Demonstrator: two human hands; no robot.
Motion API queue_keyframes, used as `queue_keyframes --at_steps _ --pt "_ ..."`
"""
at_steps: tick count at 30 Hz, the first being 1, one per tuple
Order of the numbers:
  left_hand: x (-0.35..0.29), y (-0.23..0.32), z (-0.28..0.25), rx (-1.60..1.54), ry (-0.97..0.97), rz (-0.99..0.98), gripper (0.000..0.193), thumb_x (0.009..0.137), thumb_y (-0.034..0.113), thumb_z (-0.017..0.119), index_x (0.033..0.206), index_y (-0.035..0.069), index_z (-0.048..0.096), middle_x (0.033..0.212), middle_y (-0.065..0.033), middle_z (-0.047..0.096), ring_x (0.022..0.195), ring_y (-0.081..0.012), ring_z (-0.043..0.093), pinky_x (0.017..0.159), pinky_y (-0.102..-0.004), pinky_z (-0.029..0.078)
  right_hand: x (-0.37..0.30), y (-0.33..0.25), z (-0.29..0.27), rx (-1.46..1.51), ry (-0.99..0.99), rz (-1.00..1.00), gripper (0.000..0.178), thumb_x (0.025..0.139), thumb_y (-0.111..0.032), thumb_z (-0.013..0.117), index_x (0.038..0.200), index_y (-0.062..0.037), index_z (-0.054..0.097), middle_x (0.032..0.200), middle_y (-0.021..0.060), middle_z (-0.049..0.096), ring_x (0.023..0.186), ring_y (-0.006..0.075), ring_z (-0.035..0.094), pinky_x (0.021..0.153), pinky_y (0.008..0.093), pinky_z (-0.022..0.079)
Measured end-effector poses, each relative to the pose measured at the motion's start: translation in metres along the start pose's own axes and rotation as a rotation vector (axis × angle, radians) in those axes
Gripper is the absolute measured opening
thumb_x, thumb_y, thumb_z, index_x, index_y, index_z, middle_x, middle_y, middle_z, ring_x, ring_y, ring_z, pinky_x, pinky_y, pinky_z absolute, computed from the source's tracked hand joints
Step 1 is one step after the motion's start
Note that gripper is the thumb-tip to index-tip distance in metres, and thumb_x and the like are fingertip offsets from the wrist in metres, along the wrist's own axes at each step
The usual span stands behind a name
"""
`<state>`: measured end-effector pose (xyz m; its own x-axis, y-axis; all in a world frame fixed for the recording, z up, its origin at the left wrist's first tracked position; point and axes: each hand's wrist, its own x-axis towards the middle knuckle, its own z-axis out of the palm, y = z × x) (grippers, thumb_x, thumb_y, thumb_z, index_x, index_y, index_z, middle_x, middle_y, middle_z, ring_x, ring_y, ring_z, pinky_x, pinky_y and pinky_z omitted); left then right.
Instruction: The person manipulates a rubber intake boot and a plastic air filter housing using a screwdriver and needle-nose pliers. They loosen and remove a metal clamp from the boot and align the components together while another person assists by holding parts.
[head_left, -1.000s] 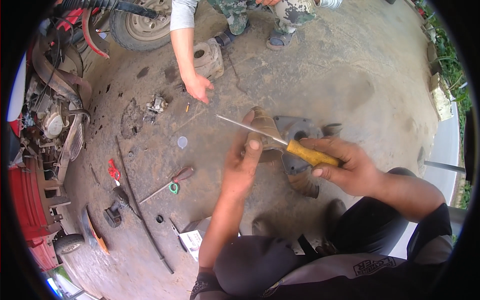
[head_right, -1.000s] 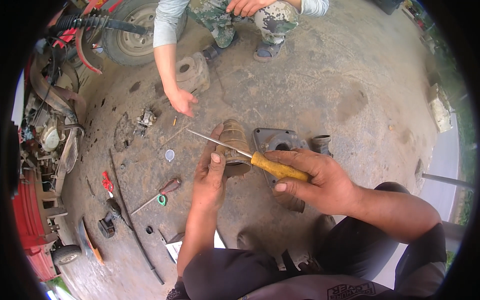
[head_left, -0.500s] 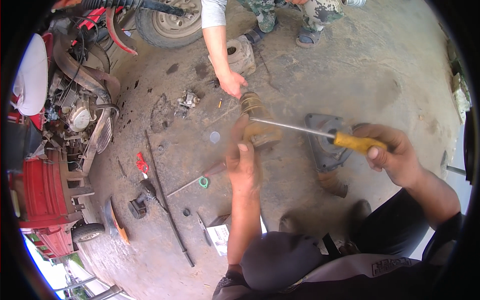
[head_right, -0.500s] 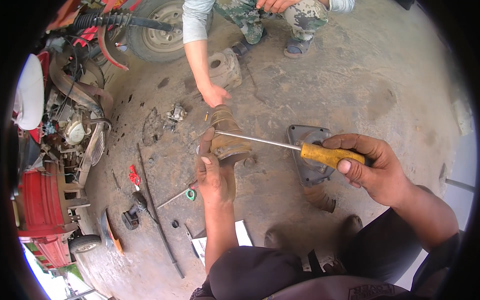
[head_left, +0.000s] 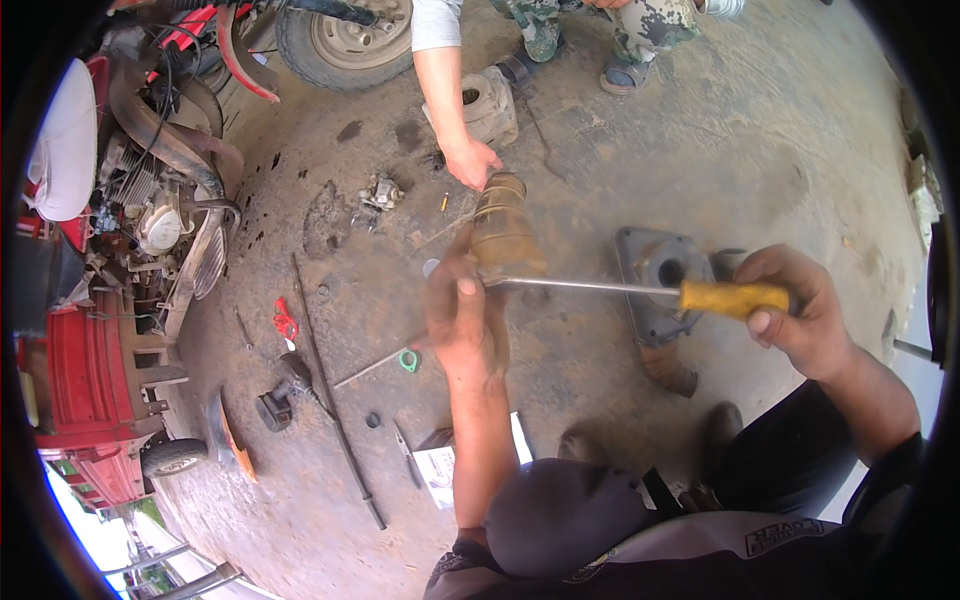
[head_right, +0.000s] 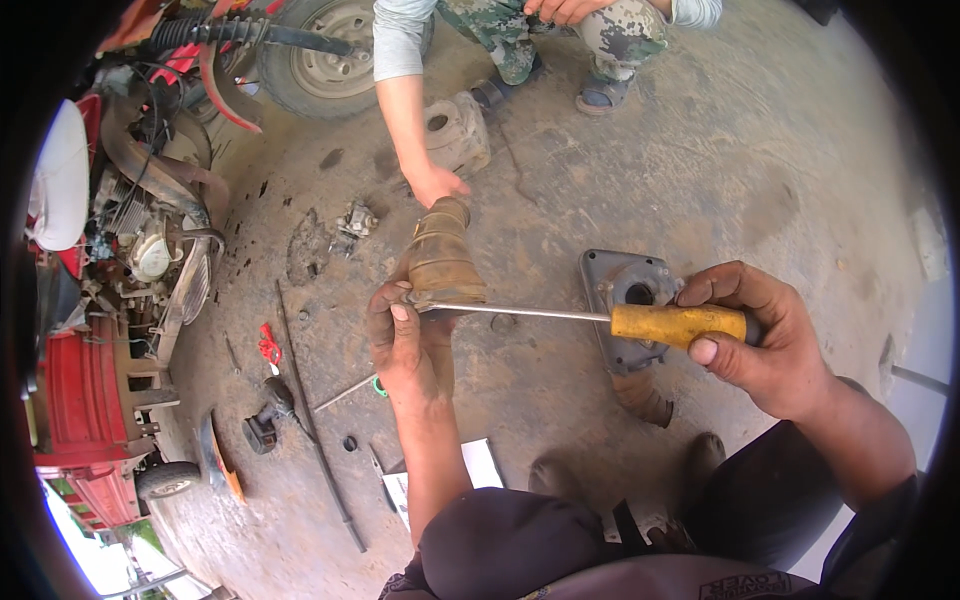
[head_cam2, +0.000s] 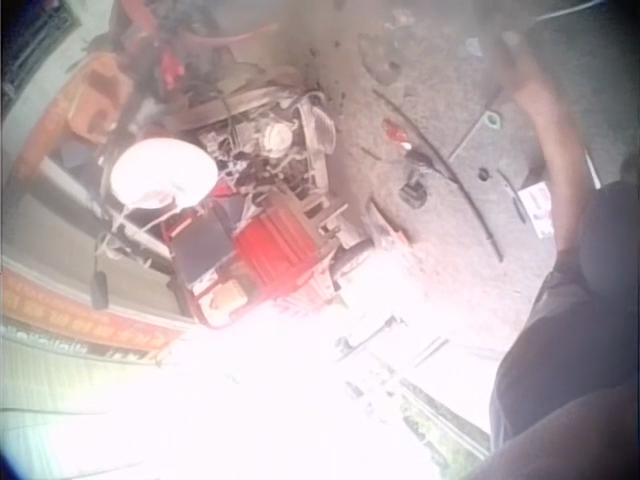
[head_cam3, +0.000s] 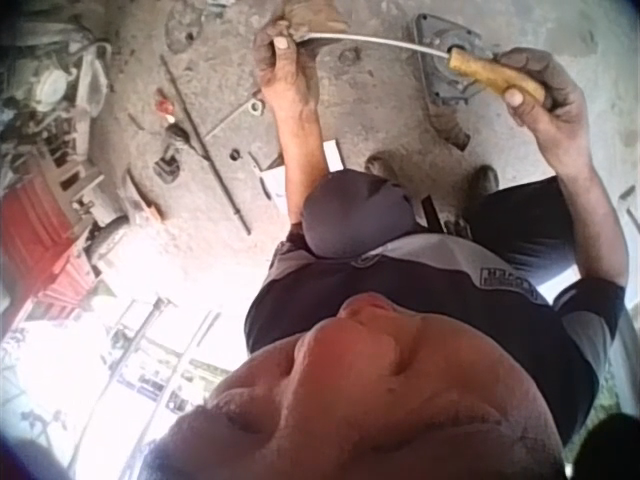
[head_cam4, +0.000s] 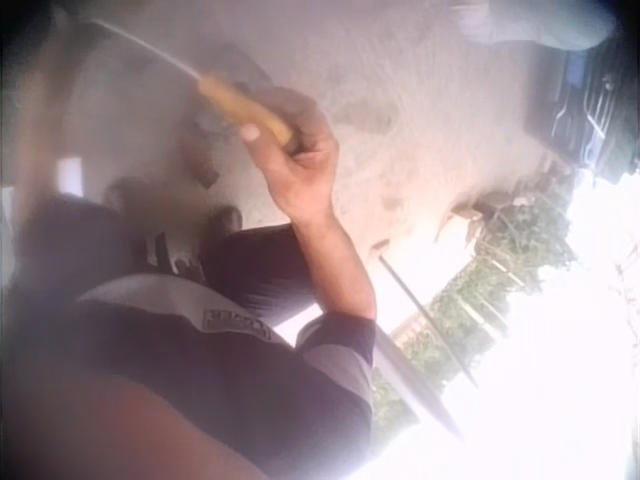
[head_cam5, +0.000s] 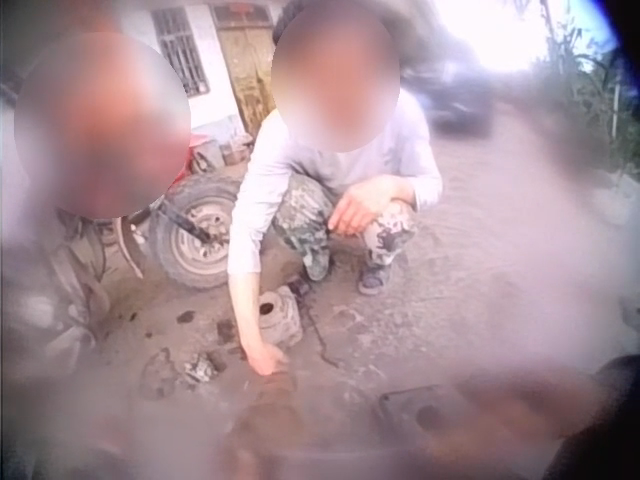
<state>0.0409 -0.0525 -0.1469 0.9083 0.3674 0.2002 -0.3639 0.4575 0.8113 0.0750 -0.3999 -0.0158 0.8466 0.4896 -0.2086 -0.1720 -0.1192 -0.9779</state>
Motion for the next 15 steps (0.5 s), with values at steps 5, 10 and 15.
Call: queue_keyframes --at_steps 5,10,15 --pt "-0.003 -0.001 0.007 0.001 0.022 -0.055 0.03 0.108 0.033 0.067 0.121 0.006 0.059 0.155 -0.0255 0.05 0.13 -0.0402 0.062 0.093 -0.0558 0.061 0.003 0.008 -0.005 0.045 0.053 -0.029 0.045 0.095 -0.023 0.084 0.126 0.0018 0.062 0.102 0.007 0.068 0.072 0.0077 0.06 0.062 0.022 0.049" --pt "-0.005 -0.003 0.011 -0.005 0.053 -0.117 0.039 0.106 0.038 0.068 0.128 0.007 0.056 0.152 -0.0232 0.052 0.129 -0.0377 0.061 0.094 -0.0555 0.06 0.005 0.01 -0.006 0.076 0.061 -0.03 0.044 0.096 -0.022 0.084 0.125 0.0022 0.062 0.101 0.0074 0.068 0.07 0.0082 0.06 0.058 0.0226 0.049" --pt "-0.007 -0.004 0.01 0.014 0.065 -0.113 0.042 0.107 0.039 0.068 0.13 0.007 0.054 0.151 -0.0218 0.053 0.127 -0.0369 0.061 0.092 -0.0546 0.059 0.007 0.013 -0.006 0.082 0.048 -0.028 0.043 0.096 -0.021 0.083 0.125 0.0023 0.062 0.101 0.0077 0.068 0.069 0.0088 0.06 0.058 0.0229 0.049"
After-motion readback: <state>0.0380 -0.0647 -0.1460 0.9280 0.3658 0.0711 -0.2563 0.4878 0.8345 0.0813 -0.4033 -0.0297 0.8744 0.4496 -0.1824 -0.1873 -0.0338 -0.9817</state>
